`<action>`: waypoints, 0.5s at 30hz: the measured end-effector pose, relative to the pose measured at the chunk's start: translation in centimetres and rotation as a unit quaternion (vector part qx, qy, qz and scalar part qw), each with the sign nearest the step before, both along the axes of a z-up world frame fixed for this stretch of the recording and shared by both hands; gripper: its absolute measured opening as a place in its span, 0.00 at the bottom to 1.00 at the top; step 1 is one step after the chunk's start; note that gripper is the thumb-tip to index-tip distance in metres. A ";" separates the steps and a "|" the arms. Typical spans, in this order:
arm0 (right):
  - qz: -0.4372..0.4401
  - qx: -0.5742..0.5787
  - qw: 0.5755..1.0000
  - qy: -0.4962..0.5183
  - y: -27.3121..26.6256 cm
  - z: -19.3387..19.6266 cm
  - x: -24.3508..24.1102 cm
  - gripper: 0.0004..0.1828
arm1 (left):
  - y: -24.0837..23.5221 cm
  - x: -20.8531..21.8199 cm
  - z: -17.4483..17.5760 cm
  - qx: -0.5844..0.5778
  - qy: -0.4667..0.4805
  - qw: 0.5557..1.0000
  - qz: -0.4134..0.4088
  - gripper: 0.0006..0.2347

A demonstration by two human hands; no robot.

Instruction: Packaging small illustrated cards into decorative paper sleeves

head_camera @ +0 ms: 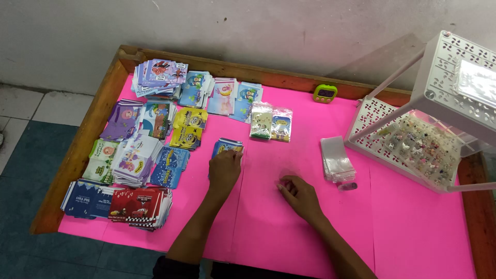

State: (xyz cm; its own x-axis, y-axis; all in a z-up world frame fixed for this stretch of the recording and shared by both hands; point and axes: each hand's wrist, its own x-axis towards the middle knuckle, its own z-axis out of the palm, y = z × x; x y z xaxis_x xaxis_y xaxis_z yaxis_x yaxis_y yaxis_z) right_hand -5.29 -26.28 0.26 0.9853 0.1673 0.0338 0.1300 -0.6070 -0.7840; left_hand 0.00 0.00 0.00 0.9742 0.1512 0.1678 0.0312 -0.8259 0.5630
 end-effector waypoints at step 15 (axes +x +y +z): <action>0.002 0.014 1.000 0.008 -0.2 -0.2 0.0 0.15 | -1.8 0.2 -3.0 0.320 -0.109 0.941 0.017 0.04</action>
State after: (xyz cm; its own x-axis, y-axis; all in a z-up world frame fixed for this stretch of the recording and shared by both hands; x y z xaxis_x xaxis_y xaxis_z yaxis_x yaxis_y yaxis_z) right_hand -5.27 -26.51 0.08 0.9852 0.1699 0.0233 0.1197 -0.5840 -0.8029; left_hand 0.21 -1.80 -2.99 0.9024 -0.0195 0.4306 0.0040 -0.9986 -0.0535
